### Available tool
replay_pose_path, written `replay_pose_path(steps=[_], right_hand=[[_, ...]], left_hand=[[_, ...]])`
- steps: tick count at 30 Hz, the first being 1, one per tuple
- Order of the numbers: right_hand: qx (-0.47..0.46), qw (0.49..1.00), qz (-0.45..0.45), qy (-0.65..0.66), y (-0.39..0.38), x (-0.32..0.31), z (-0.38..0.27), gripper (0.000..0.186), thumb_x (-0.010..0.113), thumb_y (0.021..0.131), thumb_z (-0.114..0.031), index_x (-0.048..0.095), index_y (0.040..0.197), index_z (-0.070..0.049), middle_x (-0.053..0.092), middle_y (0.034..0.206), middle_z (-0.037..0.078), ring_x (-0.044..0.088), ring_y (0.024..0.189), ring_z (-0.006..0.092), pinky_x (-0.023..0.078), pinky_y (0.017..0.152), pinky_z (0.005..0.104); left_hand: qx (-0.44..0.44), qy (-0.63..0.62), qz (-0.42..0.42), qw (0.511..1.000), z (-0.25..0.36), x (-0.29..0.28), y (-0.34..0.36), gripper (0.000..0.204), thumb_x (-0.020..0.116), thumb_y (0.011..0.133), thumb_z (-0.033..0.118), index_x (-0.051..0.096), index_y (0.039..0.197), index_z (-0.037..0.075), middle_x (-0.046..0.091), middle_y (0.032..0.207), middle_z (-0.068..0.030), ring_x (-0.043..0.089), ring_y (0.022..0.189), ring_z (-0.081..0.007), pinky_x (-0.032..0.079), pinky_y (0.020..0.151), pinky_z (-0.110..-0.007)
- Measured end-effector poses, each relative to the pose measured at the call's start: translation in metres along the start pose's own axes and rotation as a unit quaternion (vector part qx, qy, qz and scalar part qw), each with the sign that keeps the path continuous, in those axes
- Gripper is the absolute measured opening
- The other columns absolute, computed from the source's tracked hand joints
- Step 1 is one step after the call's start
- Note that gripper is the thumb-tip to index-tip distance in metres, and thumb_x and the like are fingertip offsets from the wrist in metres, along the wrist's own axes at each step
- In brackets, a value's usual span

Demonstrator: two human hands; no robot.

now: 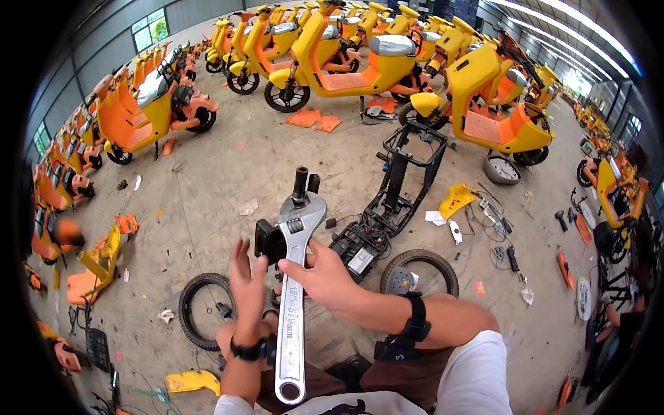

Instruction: The person holds a motorcycle front fork assembly and uses an adjustable wrench to tighten a component on it while seated among rows of scooters.

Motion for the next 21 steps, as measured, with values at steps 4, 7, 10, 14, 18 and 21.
replay_pose_path(steps=[4, 7, 10, 14, 18, 21], right_hand=[[-0.040, 0.999, 0.024, -0.021, -0.005, -0.010, 0.022, 0.039, 0.065, 0.089, -0.008, 0.046, 0.122, 0.000, 0.064, 0.085, 0.007, 0.066, 0.070, 0.0162, 0.055, 0.058, 0.0302], [-0.080, 0.994, 0.017, -0.072, -0.001, -0.020, 0.022, 0.045, 0.068, 0.087, -0.009, 0.046, 0.125, 0.001, 0.065, 0.089, 0.006, 0.064, 0.078, 0.0122, 0.053, 0.066, 0.0278], [-0.072, 0.995, -0.007, -0.066, -0.001, -0.028, 0.031, 0.060, 0.070, 0.086, -0.009, 0.040, 0.137, -0.001, 0.064, 0.114, 0.008, 0.061, 0.103, 0.0143, 0.050, 0.087, 0.0285], [-0.115, 0.988, -0.099, -0.029, -0.032, -0.032, 0.040, 0.070, 0.067, 0.087, -0.007, 0.029, 0.145, -0.001, 0.050, 0.136, 0.014, 0.056, 0.117, 0.0186, 0.047, 0.094, 0.0325], [-0.220, 0.956, -0.181, -0.071, -0.062, -0.048, 0.030, 0.080, 0.062, 0.089, -0.014, 0.012, 0.150, 0.003, 0.046, 0.141, 0.015, 0.051, 0.119, 0.0155, 0.041, 0.100, 0.0319], [-0.268, 0.936, -0.211, -0.092, -0.075, -0.054, 0.014, 0.081, 0.060, 0.090, -0.015, 0.009, 0.150, 0.003, 0.041, 0.146, 0.016, 0.041, 0.133, 0.0208, 0.033, 0.108, 0.0355]], left_hand=[[-0.364, -0.253, -0.292, 0.847, 0.027, -0.003, -0.086, 0.060, 0.056, 0.094, 0.035, 0.037, 0.136, -0.004, 0.055, 0.123, -0.0229, 0.060, 0.109, -0.0336, 0.051, 0.091, -0.042], [-0.473, -0.343, -0.342, 0.736, 0.063, 0.040, -0.118, 0.039, 0.051, 0.098, 0.025, 0.038, 0.127, 0.003, 0.060, 0.101, -0.0223, 0.066, 0.084, -0.0356, 0.058, 0.070, -0.048], [-0.397, -0.225, -0.236, 0.858, 0.060, 0.053, -0.113, 0.019, 0.053, 0.097, 0.016, 0.036, 0.103, 0.010, 0.046, 0.064, -0.0069, 0.045, 0.038, -0.0184, 0.043, 0.034, -0.034], [-0.412, -0.228, -0.241, 0.849, 0.063, 0.051, -0.133, 0.026, 0.061, 0.088, -0.003, 0.039, 0.097, 0.006, 0.039, 0.052, -0.0034, 0.045, 0.032, -0.0170, 0.040, 0.030, -0.031], [-0.403, -0.441, -0.307, 0.741, 0.070, 0.055, -0.158, 0.026, 0.056, 0.087, -0.007, 0.035, 0.093, 0.006, 0.036, 0.048, -0.0035, 0.042, 0.029, -0.0146, 0.037, 0.027, -0.030], [-0.377, -0.525, -0.354, 0.676, 0.080, 0.066, -0.158, 0.026, 0.055, 0.087, -0.006, 0.032, 0.090, 0.006, 0.036, 0.047, -0.0034, 0.040, 0.027, -0.0130, 0.036, 0.024, -0.028]])
Point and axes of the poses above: each hand's wrist, its own y-axis towards the middle knuckle, its own x-axis out of the palm, z = x × y, the point moved 6 cm from there along y, towards the middle knuckle
